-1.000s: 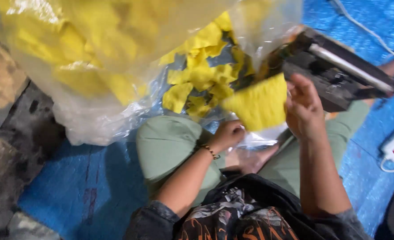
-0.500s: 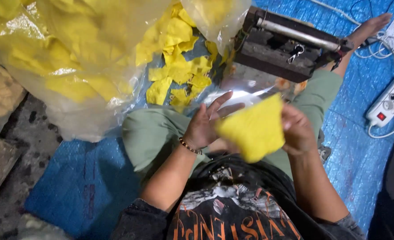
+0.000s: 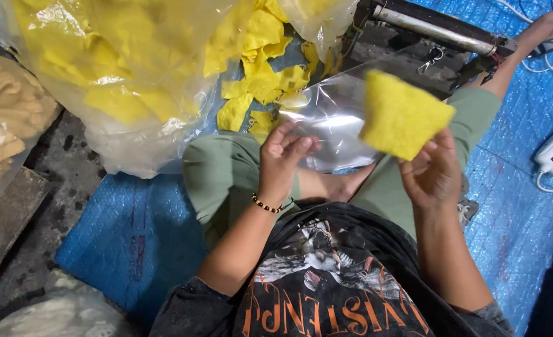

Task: The person is manually stuffing yellow foam pieces into small clear plastic bags at a fast pace while sitting on the floor.

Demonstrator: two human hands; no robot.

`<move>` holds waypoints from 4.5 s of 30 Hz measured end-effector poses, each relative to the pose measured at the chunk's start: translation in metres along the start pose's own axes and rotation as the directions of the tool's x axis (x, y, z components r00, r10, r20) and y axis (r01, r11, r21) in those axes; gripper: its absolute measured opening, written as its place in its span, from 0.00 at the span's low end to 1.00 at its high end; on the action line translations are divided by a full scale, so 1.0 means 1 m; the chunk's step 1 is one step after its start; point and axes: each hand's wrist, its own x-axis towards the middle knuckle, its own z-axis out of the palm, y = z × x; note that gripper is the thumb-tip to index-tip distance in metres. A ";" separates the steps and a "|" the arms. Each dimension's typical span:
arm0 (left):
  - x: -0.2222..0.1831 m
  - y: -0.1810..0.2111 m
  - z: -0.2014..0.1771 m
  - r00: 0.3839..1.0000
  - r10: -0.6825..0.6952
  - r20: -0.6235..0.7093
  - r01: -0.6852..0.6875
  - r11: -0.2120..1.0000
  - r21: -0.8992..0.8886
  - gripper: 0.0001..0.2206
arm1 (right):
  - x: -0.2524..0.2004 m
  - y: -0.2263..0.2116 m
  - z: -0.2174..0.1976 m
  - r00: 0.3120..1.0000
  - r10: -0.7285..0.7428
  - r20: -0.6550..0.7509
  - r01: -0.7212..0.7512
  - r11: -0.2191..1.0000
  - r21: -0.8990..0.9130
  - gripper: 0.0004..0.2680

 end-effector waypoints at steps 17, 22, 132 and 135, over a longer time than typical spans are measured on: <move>0.000 0.052 0.018 0.932 0.173 0.318 -0.269 0.919 0.288 0.23 | -0.039 -0.028 -0.017 0.748 0.003 0.664 0.224 0.940 -0.257 0.02; -0.001 0.050 0.011 0.870 0.317 0.378 -0.462 0.793 0.397 0.08 | -0.070 -0.043 0.043 0.577 -0.043 0.815 0.702 0.535 -0.469 0.07; -0.064 -0.036 -0.045 0.752 -0.480 0.452 0.393 0.877 0.279 0.34 | 0.020 -0.012 0.120 0.469 0.781 0.412 0.558 0.099 -0.824 0.09; -0.060 -0.031 -0.043 0.808 -0.449 0.382 0.375 0.892 0.255 0.31 | 0.008 -0.028 0.136 0.580 0.655 0.485 0.746 -0.186 -0.640 0.10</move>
